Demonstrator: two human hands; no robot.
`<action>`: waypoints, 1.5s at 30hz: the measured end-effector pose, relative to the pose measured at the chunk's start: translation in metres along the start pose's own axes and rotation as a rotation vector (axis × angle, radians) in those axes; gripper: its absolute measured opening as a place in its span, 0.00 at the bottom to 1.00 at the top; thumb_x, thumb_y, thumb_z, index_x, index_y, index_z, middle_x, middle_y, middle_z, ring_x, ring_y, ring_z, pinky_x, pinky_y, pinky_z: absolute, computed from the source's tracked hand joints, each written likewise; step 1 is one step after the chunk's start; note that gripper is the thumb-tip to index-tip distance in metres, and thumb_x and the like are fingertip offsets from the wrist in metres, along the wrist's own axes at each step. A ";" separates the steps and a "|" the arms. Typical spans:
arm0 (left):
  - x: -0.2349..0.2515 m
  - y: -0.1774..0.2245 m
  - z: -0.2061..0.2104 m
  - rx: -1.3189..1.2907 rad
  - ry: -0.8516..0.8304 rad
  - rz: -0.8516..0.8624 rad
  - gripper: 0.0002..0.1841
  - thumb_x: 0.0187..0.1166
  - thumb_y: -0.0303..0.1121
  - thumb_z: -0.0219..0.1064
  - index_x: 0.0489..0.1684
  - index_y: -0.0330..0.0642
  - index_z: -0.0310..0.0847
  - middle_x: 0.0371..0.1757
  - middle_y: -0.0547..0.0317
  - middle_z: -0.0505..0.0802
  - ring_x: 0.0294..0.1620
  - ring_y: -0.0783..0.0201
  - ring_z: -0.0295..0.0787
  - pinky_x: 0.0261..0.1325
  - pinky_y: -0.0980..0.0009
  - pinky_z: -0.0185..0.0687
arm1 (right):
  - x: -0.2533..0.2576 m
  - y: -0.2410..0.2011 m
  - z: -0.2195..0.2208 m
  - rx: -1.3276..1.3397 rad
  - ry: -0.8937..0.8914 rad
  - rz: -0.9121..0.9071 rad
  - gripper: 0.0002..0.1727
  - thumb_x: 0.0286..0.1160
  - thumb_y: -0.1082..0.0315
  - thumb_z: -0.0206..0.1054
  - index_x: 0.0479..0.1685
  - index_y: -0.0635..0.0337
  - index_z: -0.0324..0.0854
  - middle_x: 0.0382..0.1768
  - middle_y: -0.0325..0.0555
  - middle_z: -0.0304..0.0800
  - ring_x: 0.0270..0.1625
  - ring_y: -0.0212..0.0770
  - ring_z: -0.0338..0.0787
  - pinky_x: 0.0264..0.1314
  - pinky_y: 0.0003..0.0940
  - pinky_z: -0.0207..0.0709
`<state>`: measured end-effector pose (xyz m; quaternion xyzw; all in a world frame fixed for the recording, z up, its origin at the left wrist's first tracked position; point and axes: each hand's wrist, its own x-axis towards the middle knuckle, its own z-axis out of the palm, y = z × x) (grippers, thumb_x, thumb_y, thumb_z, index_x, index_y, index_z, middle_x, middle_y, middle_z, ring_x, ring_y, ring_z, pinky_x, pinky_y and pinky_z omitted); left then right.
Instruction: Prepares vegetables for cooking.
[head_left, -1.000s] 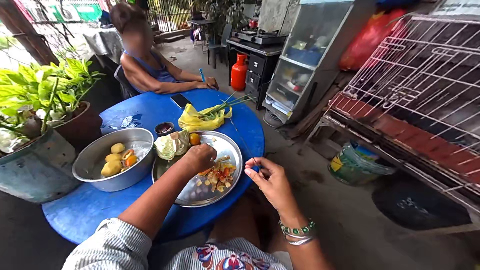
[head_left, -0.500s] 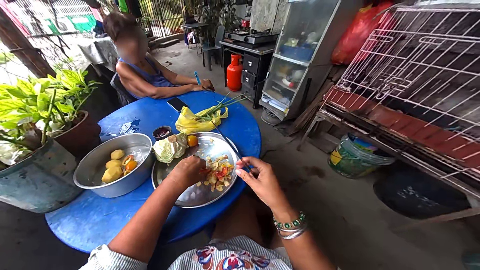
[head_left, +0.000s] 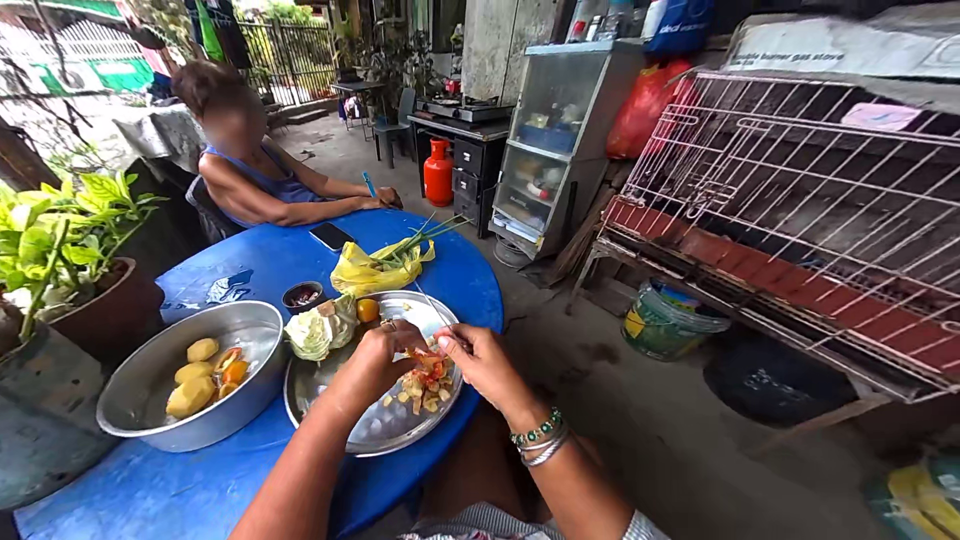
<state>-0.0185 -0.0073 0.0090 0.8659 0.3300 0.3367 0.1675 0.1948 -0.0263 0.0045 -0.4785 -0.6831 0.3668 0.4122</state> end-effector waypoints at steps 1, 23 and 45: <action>-0.003 -0.003 0.002 -0.017 0.011 0.010 0.08 0.68 0.24 0.76 0.44 0.38 0.93 0.52 0.48 0.93 0.52 0.60 0.90 0.58 0.67 0.86 | 0.001 0.001 0.001 -0.019 -0.014 -0.001 0.15 0.86 0.61 0.61 0.55 0.61 0.88 0.39 0.41 0.92 0.27 0.26 0.81 0.30 0.23 0.74; -0.012 0.017 0.016 -0.855 0.282 -0.477 0.23 0.64 0.17 0.75 0.61 0.28 0.82 0.47 0.51 0.95 0.44 0.64 0.94 0.53 0.70 0.91 | 0.006 -0.006 0.021 0.378 0.105 0.023 0.06 0.71 0.77 0.70 0.44 0.64 0.85 0.28 0.37 0.86 0.18 0.23 0.74 0.18 0.17 0.66; -0.014 0.010 0.029 -0.860 0.365 -0.407 0.19 0.62 0.11 0.74 0.54 0.27 0.86 0.46 0.48 0.95 0.44 0.62 0.95 0.54 0.69 0.92 | 0.004 0.005 0.032 0.188 0.197 -0.104 0.08 0.68 0.72 0.68 0.43 0.62 0.87 0.26 0.36 0.84 0.21 0.26 0.78 0.22 0.22 0.73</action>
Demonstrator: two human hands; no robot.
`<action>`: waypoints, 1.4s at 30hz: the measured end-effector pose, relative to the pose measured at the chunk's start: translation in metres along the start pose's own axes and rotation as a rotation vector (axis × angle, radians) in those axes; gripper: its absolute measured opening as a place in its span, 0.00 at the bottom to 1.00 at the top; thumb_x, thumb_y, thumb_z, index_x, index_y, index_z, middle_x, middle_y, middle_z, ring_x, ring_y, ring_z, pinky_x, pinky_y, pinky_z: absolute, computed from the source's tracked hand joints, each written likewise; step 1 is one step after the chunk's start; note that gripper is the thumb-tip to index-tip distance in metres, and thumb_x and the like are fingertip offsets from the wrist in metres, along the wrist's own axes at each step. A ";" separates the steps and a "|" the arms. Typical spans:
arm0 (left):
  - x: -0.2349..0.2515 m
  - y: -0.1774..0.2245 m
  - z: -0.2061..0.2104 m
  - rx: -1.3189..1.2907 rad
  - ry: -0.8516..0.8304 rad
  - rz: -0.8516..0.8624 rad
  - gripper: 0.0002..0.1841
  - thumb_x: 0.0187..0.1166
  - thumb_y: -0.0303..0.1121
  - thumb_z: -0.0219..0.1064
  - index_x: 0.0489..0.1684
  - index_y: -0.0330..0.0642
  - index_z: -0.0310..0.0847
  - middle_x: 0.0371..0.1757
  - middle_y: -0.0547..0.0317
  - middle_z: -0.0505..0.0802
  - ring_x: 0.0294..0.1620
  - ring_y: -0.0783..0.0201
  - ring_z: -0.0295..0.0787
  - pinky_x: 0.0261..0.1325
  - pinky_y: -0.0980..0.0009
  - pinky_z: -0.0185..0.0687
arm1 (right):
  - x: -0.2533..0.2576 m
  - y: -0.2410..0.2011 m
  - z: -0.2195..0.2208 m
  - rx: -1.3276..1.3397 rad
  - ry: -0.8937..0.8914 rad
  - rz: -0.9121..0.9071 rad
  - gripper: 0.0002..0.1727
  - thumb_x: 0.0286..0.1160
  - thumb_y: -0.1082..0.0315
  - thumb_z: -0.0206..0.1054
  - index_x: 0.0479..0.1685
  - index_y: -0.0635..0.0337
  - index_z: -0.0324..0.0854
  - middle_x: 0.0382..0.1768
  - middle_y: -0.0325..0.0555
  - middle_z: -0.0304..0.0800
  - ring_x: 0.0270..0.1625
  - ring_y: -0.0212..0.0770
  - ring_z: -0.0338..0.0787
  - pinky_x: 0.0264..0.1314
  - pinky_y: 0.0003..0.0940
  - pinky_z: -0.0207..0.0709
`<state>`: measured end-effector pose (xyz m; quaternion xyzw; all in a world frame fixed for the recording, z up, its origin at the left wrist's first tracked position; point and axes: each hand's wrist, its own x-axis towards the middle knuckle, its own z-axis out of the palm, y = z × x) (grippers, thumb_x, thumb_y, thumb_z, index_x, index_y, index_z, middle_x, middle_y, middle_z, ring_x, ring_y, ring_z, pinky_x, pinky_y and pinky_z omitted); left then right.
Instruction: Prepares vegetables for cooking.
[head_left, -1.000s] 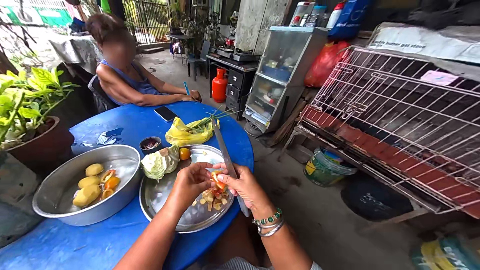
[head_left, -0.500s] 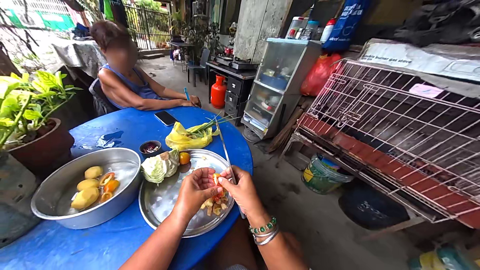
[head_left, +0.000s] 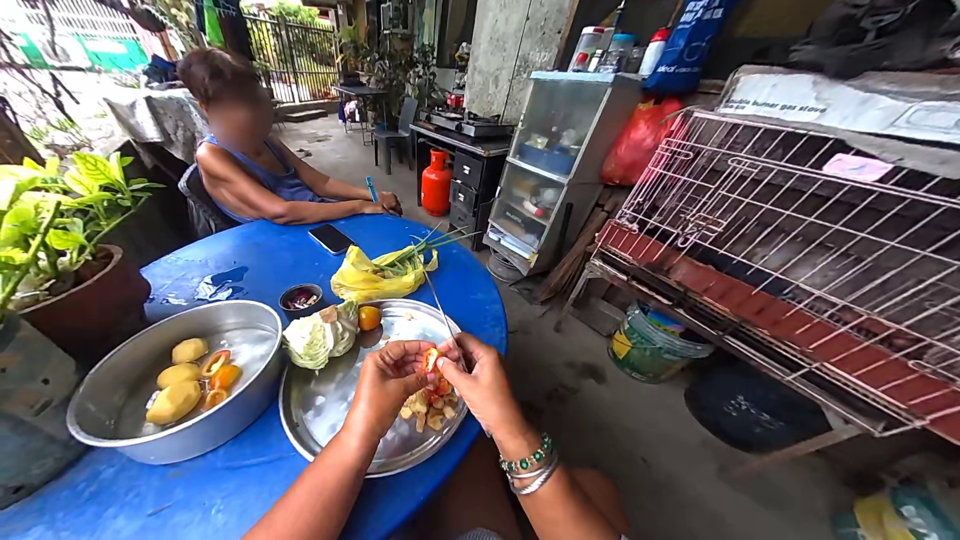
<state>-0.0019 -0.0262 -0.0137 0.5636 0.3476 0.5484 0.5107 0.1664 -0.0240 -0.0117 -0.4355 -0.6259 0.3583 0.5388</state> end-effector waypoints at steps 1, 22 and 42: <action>0.000 0.000 0.000 -0.007 -0.002 0.000 0.19 0.61 0.11 0.74 0.53 0.27 0.86 0.46 0.47 0.95 0.44 0.62 0.95 0.54 0.69 0.92 | 0.000 0.000 0.000 -0.018 0.000 -0.006 0.07 0.68 0.72 0.67 0.41 0.62 0.87 0.26 0.36 0.84 0.21 0.25 0.79 0.23 0.22 0.73; 0.004 -0.007 -0.009 0.318 0.040 0.137 0.04 0.66 0.20 0.75 0.35 0.35 0.90 0.32 0.60 0.95 0.31 0.73 0.91 0.40 0.76 0.89 | -0.004 -0.007 -0.006 -0.090 -0.166 0.051 0.08 0.80 0.69 0.64 0.43 0.64 0.87 0.29 0.37 0.86 0.21 0.23 0.77 0.25 0.19 0.73; -0.002 -0.004 -0.002 0.966 -0.042 0.480 0.10 0.71 0.29 0.66 0.35 0.39 0.95 0.30 0.54 0.95 0.34 0.63 0.93 0.43 0.67 0.89 | -0.006 0.001 -0.009 -0.182 -0.131 -0.002 0.11 0.68 0.62 0.77 0.41 0.60 0.90 0.28 0.35 0.87 0.26 0.23 0.79 0.31 0.20 0.73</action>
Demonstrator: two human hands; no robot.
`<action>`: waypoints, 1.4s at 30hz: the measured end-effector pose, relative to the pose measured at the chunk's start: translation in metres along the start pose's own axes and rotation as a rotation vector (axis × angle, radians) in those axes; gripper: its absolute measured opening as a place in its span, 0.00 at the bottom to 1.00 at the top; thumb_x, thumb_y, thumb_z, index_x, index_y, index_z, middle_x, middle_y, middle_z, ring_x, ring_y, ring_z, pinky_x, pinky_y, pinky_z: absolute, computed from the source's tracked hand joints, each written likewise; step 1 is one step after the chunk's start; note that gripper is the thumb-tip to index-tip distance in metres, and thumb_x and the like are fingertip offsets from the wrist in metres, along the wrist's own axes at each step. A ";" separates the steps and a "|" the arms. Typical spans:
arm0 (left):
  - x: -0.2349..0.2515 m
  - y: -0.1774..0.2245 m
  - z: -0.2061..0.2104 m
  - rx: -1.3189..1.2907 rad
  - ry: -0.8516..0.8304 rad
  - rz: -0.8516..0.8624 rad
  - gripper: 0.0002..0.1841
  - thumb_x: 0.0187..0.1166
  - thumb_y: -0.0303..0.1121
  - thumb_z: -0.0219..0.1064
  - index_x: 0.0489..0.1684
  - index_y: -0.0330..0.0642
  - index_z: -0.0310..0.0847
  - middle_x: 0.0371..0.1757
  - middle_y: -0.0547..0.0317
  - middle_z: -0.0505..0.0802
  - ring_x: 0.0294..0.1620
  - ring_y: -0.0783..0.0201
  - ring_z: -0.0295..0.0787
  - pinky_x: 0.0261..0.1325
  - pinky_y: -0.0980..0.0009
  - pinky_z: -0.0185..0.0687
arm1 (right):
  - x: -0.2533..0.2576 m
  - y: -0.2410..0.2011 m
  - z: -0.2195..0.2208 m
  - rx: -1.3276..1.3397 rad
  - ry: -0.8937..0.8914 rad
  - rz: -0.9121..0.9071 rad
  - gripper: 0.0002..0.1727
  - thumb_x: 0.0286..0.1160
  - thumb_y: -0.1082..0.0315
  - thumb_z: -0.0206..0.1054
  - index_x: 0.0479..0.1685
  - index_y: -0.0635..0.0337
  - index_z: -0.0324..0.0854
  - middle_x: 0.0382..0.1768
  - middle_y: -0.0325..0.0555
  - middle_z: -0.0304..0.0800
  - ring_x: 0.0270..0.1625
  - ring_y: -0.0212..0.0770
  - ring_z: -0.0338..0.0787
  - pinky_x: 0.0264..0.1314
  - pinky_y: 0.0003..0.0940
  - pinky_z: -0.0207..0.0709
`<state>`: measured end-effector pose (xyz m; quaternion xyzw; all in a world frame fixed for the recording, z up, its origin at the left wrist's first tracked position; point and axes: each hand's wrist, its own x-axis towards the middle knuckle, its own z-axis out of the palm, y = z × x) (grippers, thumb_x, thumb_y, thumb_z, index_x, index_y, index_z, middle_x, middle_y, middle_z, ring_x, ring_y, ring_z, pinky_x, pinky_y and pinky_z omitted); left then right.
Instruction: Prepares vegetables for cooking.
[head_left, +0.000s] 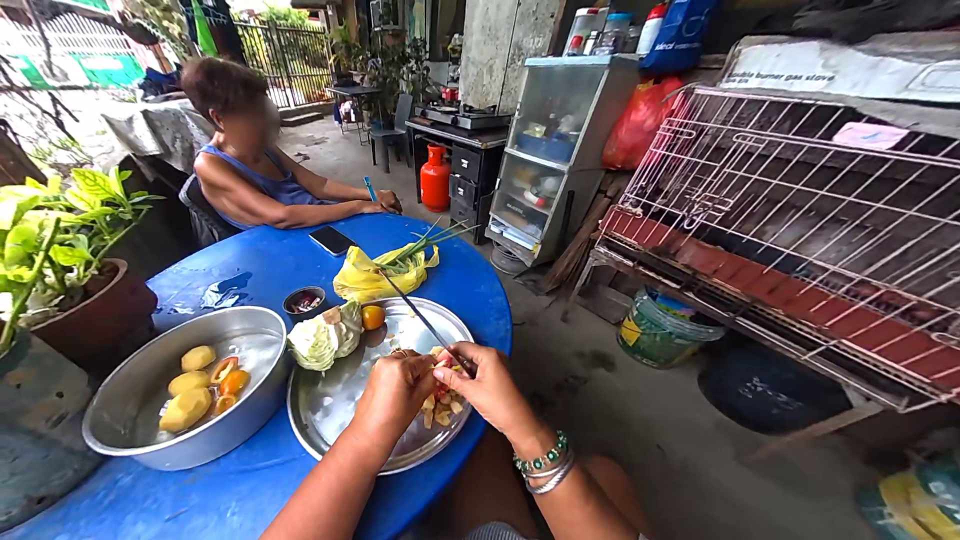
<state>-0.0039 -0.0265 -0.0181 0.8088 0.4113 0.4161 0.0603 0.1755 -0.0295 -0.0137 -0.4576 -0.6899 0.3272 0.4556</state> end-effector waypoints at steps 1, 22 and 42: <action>0.000 0.000 0.000 0.018 0.001 0.013 0.10 0.72 0.29 0.65 0.35 0.38 0.95 0.30 0.53 0.95 0.35 0.62 0.94 0.44 0.66 0.89 | 0.000 0.000 0.001 -0.002 0.003 0.006 0.11 0.68 0.62 0.77 0.41 0.60 0.89 0.29 0.36 0.88 0.27 0.23 0.80 0.32 0.21 0.73; 0.009 -0.002 -0.018 -0.212 -0.295 -0.276 0.17 0.81 0.28 0.66 0.65 0.35 0.87 0.57 0.42 0.92 0.59 0.54 0.89 0.68 0.63 0.81 | 0.002 0.011 -0.016 -0.210 0.023 -0.029 0.19 0.78 0.50 0.69 0.47 0.58 0.92 0.31 0.40 0.91 0.32 0.30 0.86 0.40 0.30 0.81; 0.004 -0.017 -0.007 -0.355 0.193 -0.249 0.11 0.77 0.36 0.66 0.40 0.42 0.94 0.32 0.67 0.94 0.32 0.80 0.87 0.41 0.78 0.84 | -0.016 -0.006 0.014 -0.367 0.032 -0.248 0.31 0.89 0.38 0.49 0.81 0.41 0.79 0.46 0.45 0.97 0.42 0.43 0.95 0.43 0.48 0.86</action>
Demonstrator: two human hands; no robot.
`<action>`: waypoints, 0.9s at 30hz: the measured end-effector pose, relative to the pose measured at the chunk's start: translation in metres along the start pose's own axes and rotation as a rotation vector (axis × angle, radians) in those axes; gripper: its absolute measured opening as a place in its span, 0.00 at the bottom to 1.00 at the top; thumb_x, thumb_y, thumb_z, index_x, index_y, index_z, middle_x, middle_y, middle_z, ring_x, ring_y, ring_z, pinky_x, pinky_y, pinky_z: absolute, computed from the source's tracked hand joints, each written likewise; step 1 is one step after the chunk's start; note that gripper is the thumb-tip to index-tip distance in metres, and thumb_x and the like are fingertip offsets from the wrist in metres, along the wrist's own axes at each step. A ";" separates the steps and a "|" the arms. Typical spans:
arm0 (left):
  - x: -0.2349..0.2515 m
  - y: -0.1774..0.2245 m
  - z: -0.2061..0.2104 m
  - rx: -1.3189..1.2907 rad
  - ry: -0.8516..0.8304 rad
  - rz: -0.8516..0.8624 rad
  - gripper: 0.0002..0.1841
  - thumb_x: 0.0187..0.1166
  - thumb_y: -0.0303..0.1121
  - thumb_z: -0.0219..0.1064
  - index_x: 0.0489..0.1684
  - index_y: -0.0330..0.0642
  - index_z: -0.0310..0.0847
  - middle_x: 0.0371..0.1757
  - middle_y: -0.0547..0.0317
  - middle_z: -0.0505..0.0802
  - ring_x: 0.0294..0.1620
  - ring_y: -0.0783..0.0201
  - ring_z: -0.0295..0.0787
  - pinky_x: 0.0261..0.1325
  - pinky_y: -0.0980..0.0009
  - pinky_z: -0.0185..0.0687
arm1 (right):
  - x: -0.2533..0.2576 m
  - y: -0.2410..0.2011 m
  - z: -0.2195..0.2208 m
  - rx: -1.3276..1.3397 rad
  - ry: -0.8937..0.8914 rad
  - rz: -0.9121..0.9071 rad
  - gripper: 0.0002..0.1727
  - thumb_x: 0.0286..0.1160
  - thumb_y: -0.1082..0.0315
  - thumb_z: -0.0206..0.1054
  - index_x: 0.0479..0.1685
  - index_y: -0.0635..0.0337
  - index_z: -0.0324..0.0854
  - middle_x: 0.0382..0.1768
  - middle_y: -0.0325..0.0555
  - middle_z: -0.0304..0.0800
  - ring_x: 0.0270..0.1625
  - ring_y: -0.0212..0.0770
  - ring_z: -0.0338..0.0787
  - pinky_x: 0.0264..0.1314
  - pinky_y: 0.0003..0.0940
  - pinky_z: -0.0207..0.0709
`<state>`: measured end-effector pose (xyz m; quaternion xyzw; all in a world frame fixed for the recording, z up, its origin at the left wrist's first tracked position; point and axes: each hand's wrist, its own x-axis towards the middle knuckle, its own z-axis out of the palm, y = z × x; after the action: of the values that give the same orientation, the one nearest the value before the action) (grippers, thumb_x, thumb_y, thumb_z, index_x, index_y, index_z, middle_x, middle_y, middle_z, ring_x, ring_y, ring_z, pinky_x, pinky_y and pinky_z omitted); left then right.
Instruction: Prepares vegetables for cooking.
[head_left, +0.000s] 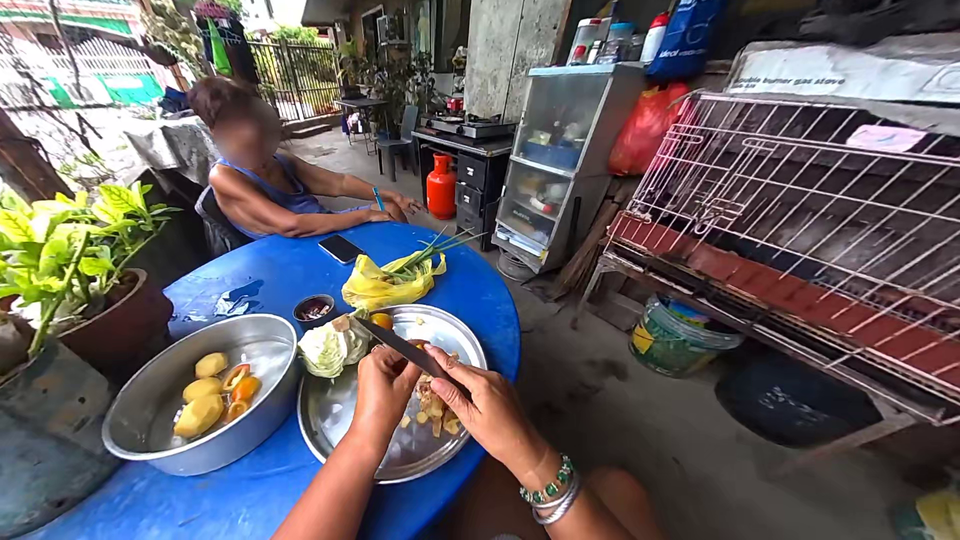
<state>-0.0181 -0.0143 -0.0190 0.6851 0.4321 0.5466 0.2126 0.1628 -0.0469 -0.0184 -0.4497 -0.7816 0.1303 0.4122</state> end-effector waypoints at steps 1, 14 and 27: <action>0.000 -0.001 0.000 0.029 -0.018 0.011 0.13 0.81 0.37 0.62 0.43 0.42 0.93 0.33 0.66 0.94 0.33 0.78 0.87 0.42 0.77 0.84 | 0.000 0.001 0.000 0.005 0.007 0.008 0.31 0.89 0.39 0.49 0.81 0.41 0.80 0.45 0.46 0.97 0.41 0.44 0.95 0.42 0.48 0.85; -0.005 0.007 0.003 0.225 0.009 0.032 0.12 0.75 0.24 0.64 0.50 0.34 0.92 0.32 0.59 0.96 0.27 0.73 0.90 0.38 0.74 0.89 | -0.003 -0.004 0.002 -0.223 0.049 0.009 0.30 0.87 0.36 0.50 0.80 0.33 0.81 0.28 0.44 0.91 0.27 0.45 0.88 0.27 0.45 0.79; -0.004 0.005 0.004 0.114 0.150 0.087 0.09 0.67 0.27 0.70 0.39 0.36 0.94 0.28 0.63 0.95 0.24 0.79 0.88 0.32 0.80 0.85 | -0.004 -0.009 0.003 -0.294 0.101 -0.014 0.30 0.87 0.36 0.47 0.79 0.32 0.81 0.23 0.42 0.86 0.23 0.44 0.84 0.23 0.42 0.75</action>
<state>-0.0127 -0.0199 -0.0186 0.6713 0.4470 0.5796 0.1165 0.1567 -0.0548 -0.0175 -0.5057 -0.7737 -0.0112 0.3816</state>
